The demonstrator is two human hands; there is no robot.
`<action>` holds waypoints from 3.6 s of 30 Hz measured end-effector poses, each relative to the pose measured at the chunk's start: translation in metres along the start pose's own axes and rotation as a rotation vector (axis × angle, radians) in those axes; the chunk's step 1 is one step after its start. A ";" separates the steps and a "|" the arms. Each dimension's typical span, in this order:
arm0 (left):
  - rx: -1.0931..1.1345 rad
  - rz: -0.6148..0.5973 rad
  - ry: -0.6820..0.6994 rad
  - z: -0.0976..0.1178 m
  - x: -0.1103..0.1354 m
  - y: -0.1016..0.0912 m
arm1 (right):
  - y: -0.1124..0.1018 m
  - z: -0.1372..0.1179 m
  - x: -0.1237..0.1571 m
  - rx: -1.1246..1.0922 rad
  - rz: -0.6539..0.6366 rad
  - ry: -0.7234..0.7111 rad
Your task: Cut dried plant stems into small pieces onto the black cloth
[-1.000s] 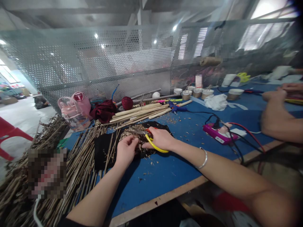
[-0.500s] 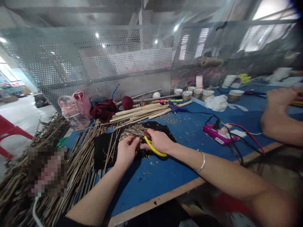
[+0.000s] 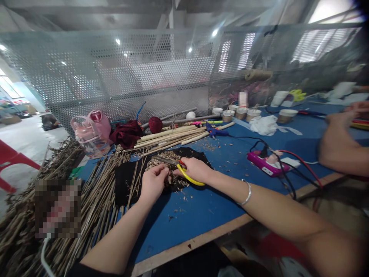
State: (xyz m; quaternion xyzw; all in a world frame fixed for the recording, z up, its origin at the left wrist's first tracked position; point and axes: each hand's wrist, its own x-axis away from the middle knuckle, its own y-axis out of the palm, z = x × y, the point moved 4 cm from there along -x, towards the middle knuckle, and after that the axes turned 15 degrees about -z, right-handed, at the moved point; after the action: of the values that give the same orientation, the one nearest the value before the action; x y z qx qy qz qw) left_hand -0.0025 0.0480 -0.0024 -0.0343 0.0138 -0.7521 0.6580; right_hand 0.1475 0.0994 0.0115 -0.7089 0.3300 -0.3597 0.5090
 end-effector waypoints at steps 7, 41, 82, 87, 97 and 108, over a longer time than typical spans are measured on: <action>0.065 0.085 0.009 0.003 -0.001 -0.003 | -0.005 -0.006 0.002 0.041 0.027 -0.003; 0.003 0.100 0.050 0.000 -0.005 -0.011 | 0.001 -0.013 -0.006 0.085 0.074 0.014; 0.057 0.081 0.077 0.005 -0.007 -0.010 | 0.007 -0.011 0.008 0.026 0.135 -0.001; 0.071 -0.011 0.063 0.002 -0.006 -0.005 | 0.005 -0.009 0.007 -0.006 0.171 0.015; -0.077 -0.055 0.077 0.001 -0.007 -0.005 | 0.003 -0.009 0.010 0.007 0.184 -0.002; 0.031 -0.150 0.017 -0.003 -0.008 0.000 | 0.006 -0.010 0.008 -0.017 0.133 0.000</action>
State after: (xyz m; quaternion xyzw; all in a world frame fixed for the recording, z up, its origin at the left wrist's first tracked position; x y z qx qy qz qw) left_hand -0.0014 0.0553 -0.0058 -0.0186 0.0049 -0.7995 0.6003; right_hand 0.1431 0.0860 0.0093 -0.6897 0.3795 -0.3221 0.5259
